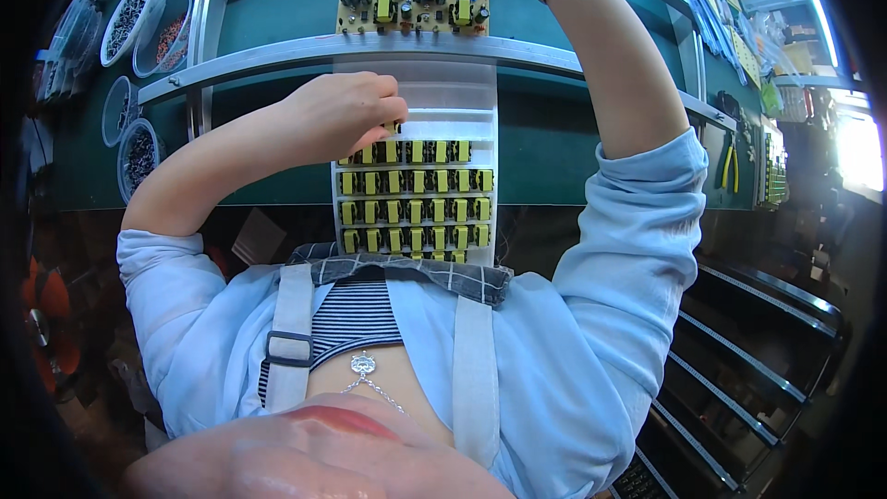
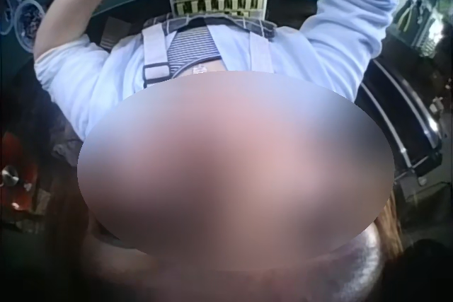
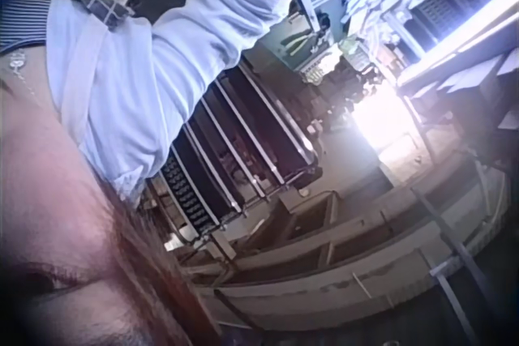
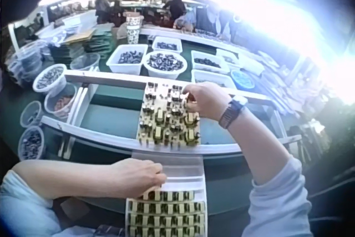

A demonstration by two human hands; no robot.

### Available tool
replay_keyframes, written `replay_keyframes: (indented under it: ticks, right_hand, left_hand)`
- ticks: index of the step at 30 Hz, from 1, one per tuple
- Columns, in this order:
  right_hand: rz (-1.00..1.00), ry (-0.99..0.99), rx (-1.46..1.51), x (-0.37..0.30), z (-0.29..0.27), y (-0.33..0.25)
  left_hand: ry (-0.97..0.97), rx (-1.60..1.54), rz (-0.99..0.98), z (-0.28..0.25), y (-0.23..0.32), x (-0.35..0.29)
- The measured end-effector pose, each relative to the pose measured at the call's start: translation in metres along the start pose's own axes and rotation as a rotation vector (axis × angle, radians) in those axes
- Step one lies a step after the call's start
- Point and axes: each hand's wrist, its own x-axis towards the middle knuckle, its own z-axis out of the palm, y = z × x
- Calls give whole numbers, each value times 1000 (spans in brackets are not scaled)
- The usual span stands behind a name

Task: The person inserts electronic components, including coils, capacitors, and transformers, into circuit boards by hand, then retrieves a tray and places the assembled board onto it.

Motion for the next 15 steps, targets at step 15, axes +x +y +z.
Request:
replay_keyframes:
  ticks: [15]
  right_hand:
    - [21,-92,-66,0,-21,-19]
  left_hand:
    - [49,-111,-64,-3,3,0]
